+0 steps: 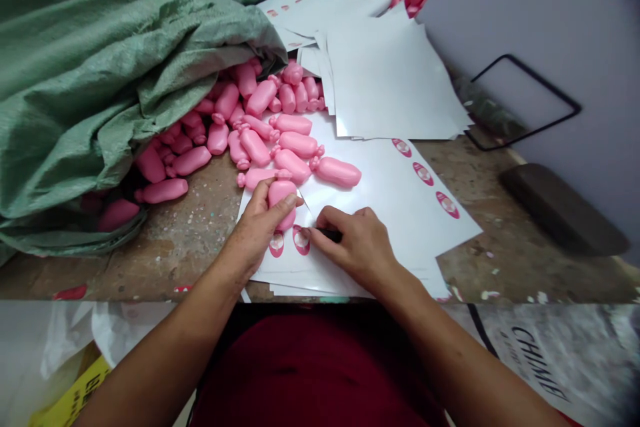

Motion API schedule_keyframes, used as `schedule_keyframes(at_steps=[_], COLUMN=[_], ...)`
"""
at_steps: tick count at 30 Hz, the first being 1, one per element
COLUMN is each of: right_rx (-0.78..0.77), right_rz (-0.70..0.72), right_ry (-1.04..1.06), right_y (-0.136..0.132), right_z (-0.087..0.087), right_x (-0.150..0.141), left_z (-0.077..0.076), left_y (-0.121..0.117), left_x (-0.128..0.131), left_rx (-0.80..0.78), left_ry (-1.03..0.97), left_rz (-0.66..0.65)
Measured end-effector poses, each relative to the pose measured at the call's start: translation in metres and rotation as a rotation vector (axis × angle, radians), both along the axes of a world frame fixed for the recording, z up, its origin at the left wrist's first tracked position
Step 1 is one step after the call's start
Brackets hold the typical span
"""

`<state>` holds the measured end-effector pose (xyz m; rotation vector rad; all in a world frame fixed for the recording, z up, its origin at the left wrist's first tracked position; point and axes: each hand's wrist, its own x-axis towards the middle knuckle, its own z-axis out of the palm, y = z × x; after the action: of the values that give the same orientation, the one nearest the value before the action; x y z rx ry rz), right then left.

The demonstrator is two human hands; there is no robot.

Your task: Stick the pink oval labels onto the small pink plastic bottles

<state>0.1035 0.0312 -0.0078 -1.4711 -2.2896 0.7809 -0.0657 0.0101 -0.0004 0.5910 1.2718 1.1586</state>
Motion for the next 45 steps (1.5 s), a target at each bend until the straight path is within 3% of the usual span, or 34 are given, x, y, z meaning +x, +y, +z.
schedule_keyframes(at_steps=[4, 7, 11, 16, 34, 39, 45], right_rx=[-0.358, -0.412, -0.402, -0.427, -0.456, -0.373, 0.035], right_rz=[-0.079, -0.133, -0.099, -0.047, -0.087, -0.092, -0.172], right_ry=[0.443, 0.588, 0.624, 0.692, 0.617, 0.542, 0.365], right_y=[0.002, -0.001, -0.007, -0.012, -0.014, -0.017, -0.018], right_z=[0.016, 0.025, 0.03, 0.031, 0.026, 0.023, 0.019], right_x=[0.012, 0.017, 0.015, 0.011, 0.011, 0.012, 0.018], left_z=[0.001, 0.005, 0.018, 0.031, 0.036, 0.035, 0.035], left_y=[0.001, -0.003, -0.019, -0.035, -0.043, -0.047, -0.05], left_x=[0.002, 0.006, 0.014, 0.022, 0.028, 0.026, 0.022], left_rx=[0.033, 0.06, 0.008, -0.111, -0.063, -0.056, -0.095], left_ry=[0.019, 0.073, -0.084, -0.364, -0.31, -0.244, -0.304], left_rz=[0.006, 0.037, 0.022, -0.096, -0.071, -0.107, -0.21])
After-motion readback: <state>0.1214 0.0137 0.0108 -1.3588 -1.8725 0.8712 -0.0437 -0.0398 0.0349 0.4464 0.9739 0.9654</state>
